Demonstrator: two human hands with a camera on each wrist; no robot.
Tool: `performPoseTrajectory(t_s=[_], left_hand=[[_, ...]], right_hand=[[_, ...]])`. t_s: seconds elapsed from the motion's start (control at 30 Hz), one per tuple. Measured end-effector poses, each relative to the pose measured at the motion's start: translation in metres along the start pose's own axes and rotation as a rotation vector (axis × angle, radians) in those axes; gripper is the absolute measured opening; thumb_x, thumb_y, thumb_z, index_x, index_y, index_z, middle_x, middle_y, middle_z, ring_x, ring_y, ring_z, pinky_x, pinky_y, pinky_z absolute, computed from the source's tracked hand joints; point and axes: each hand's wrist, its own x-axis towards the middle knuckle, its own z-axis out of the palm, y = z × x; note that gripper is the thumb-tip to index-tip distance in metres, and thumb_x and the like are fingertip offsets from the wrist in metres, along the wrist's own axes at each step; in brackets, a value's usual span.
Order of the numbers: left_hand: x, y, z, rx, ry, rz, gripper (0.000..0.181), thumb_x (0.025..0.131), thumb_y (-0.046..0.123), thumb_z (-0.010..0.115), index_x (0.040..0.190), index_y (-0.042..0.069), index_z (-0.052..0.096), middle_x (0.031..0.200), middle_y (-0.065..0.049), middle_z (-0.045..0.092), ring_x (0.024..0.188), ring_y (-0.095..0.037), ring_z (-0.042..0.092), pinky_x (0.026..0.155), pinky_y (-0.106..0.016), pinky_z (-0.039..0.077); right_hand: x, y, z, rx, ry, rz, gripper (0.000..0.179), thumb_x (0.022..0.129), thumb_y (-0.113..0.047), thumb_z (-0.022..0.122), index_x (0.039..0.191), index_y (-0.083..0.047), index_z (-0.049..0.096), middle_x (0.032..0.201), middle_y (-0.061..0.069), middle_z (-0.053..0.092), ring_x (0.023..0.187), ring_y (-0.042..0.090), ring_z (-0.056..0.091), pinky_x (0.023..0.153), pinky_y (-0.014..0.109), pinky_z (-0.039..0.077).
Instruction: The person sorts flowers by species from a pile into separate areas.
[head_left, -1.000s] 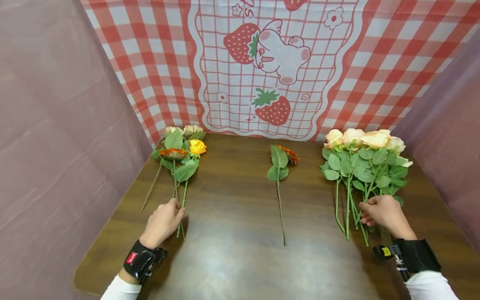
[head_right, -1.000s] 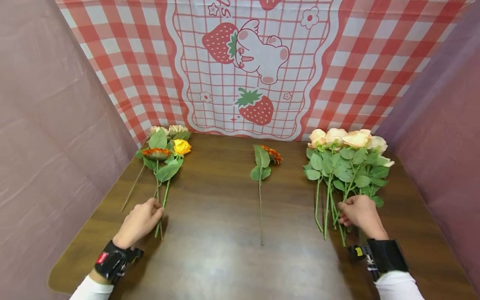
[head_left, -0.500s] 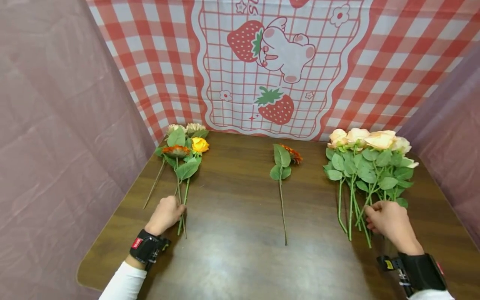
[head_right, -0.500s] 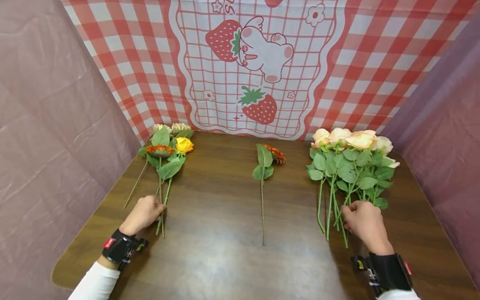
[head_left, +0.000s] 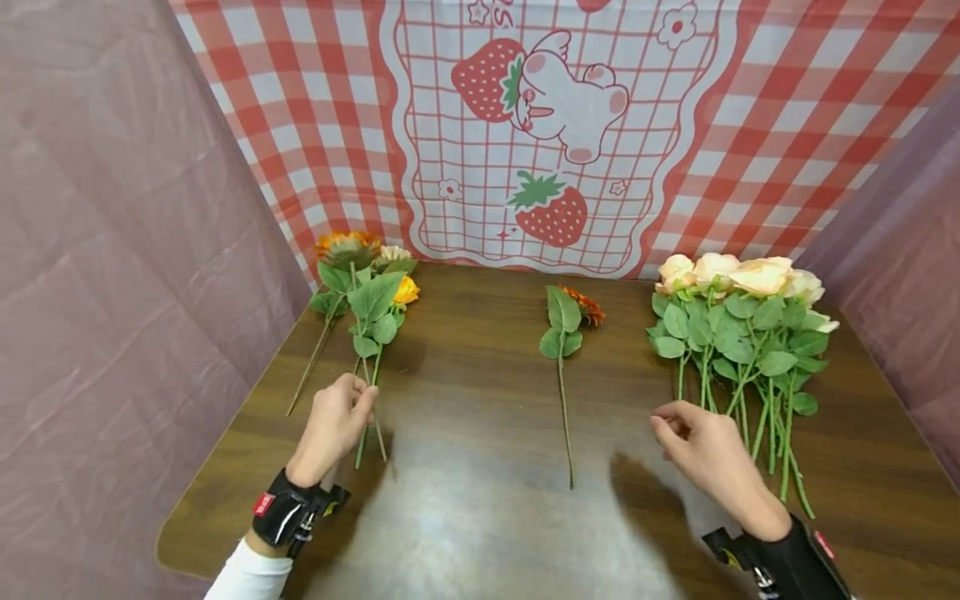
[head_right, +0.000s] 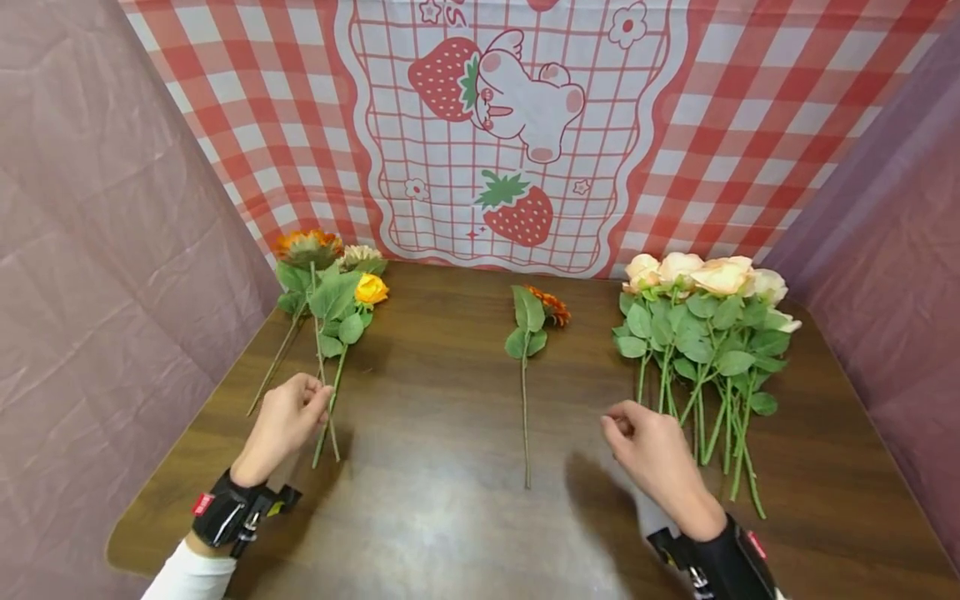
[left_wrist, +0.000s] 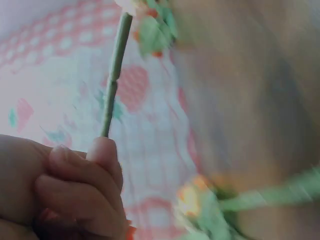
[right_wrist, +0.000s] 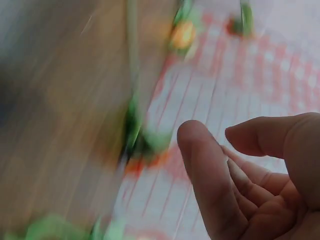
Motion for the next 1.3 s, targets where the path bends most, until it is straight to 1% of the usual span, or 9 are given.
performPoseTrajectory(t_s=[0.13,0.33,0.47,0.53,0.7,0.8,1.0,1.13,1.3], left_hand=[[0.002,0.035,0.009,-0.164,-0.058,0.093,0.011,0.091,0.014,0.056,0.085,0.005,0.054,0.058,-0.005,0.064,0.045,-0.01,0.055,0.038,-0.027,0.047],[0.004,0.088,0.036,-0.389,-0.234,0.183,0.008,0.092,0.014,0.056,0.088,0.007,0.055,0.06,-0.006,0.063,0.043,-0.008,0.055,0.036,-0.025,0.049],[0.003,0.118,0.049,-0.468,-0.355,0.216,0.008,0.092,0.01,0.055,0.09,0.002,0.055,0.063,-0.014,0.064,0.045,-0.016,0.058,0.037,-0.03,0.051],[0.003,0.124,0.06,-0.488,-0.399,0.247,0.007,0.091,0.007,0.055,0.09,0.0,0.054,0.063,-0.015,0.064,0.045,-0.015,0.058,0.038,-0.032,0.052],[0.005,0.121,0.088,-0.438,-0.452,0.313,0.007,0.09,0.008,0.056,0.086,0.005,0.052,0.06,-0.007,0.066,0.043,-0.006,0.057,0.036,-0.022,0.049],[0.007,0.119,0.096,-0.403,-0.463,0.293,0.009,0.091,0.01,0.056,0.084,0.006,0.051,0.059,-0.003,0.066,0.042,-0.005,0.056,0.034,-0.019,0.047],[0.011,0.111,0.111,-0.366,-0.473,0.237,0.007,0.09,0.009,0.057,0.09,0.003,0.055,0.06,-0.003,0.067,0.043,-0.004,0.056,0.037,-0.019,0.048],[0.008,0.099,0.107,-0.33,-0.441,0.213,0.016,0.089,0.007,0.056,0.1,-0.004,0.057,0.063,-0.008,0.068,0.043,-0.007,0.056,0.035,-0.019,0.046],[-0.001,0.077,0.086,-0.288,-0.403,0.183,0.02,0.089,0.008,0.056,0.104,-0.004,0.056,0.063,-0.01,0.067,0.043,-0.008,0.055,0.035,-0.022,0.046]], right_hand=[[0.006,-0.039,0.027,0.185,-0.122,-0.077,0.011,0.088,-0.012,0.06,0.097,-0.008,0.065,0.067,-0.001,0.065,0.053,0.008,0.057,0.042,0.026,0.048],[0.016,-0.079,0.069,0.445,-0.333,-0.132,0.027,0.088,-0.018,0.061,0.114,-0.008,0.058,0.085,0.006,0.069,0.073,0.012,0.062,0.06,0.031,0.054],[0.018,-0.098,0.082,0.636,-0.371,-0.093,0.037,0.087,-0.005,0.06,0.123,0.0,0.05,0.089,0.018,0.068,0.077,0.028,0.064,0.062,0.041,0.057],[0.017,-0.103,0.082,0.741,-0.358,-0.048,0.039,0.085,0.005,0.057,0.123,0.004,0.047,0.085,0.026,0.066,0.073,0.036,0.064,0.06,0.047,0.056],[0.017,-0.085,0.095,0.879,-0.329,0.011,0.031,0.087,0.007,0.051,0.118,0.007,0.051,0.081,0.031,0.065,0.066,0.034,0.065,0.053,0.042,0.057],[0.018,-0.074,0.104,0.873,-0.363,0.036,0.029,0.089,0.0,0.053,0.118,0.006,0.052,0.083,0.03,0.066,0.068,0.033,0.065,0.053,0.036,0.057],[0.023,-0.068,0.115,0.829,-0.403,0.12,0.021,0.087,0.001,0.057,0.106,0.01,0.056,0.081,0.032,0.067,0.07,0.036,0.065,0.054,0.033,0.057],[0.03,-0.065,0.119,0.805,-0.409,0.181,0.021,0.084,0.003,0.058,0.103,0.013,0.055,0.079,0.03,0.068,0.069,0.033,0.066,0.054,0.032,0.057],[0.037,-0.057,0.119,0.769,-0.439,0.185,0.018,0.083,0.005,0.058,0.097,0.016,0.055,0.072,0.023,0.069,0.065,0.03,0.066,0.05,0.029,0.056]])
